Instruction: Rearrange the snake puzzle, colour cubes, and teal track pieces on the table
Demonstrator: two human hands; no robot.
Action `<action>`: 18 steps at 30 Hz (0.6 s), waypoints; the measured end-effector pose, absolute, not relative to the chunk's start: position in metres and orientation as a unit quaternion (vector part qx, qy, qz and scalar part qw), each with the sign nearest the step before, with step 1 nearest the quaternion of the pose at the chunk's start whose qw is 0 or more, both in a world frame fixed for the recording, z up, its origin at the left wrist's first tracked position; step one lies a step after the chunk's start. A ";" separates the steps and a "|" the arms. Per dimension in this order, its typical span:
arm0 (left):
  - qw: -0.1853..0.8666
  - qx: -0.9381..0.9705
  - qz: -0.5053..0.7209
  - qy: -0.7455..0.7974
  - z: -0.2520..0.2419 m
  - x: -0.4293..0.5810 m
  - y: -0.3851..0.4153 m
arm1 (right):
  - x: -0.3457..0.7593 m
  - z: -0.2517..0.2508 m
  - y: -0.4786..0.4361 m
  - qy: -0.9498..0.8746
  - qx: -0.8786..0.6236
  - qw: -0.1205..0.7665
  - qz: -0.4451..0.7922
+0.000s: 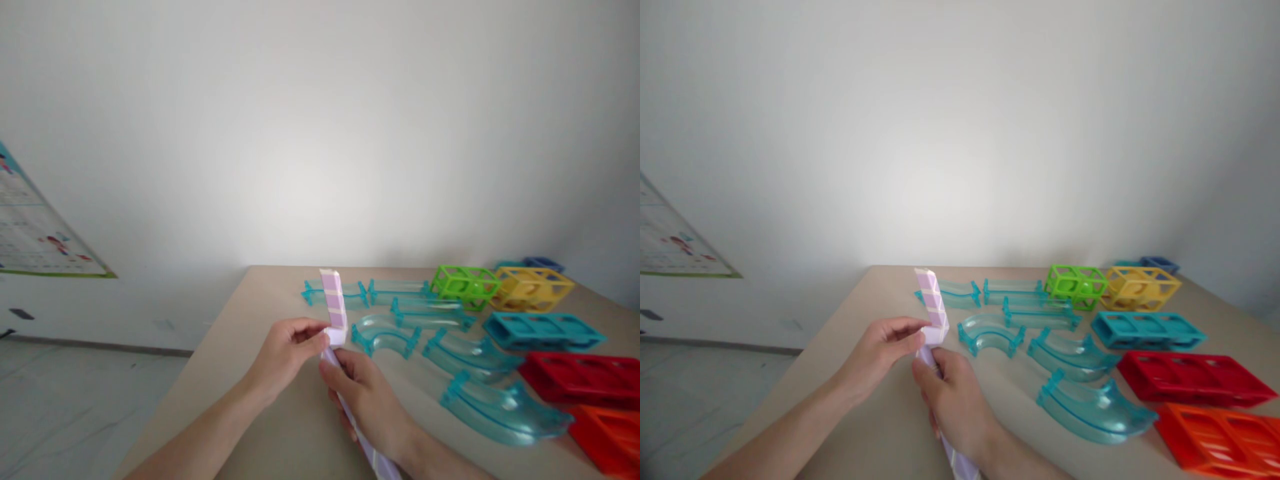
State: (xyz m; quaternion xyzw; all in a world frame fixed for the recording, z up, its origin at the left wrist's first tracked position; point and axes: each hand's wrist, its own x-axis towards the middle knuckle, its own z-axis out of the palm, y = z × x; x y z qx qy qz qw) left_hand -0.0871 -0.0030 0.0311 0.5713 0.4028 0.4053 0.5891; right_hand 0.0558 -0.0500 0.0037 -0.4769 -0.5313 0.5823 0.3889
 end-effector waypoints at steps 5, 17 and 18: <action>0.562 0.605 0.385 0.413 0.030 -0.091 0.001 | 0.058 0.007 -0.048 -0.492 -0.446 0.394 0.635; 0.259 0.857 0.418 0.153 0.035 -0.108 -0.001 | 0.087 0.014 -0.039 -0.235 -0.051 0.156 0.958; 0.276 0.851 0.418 0.157 0.033 -0.107 -0.002 | 0.087 0.013 -0.040 -0.230 -0.041 0.145 0.961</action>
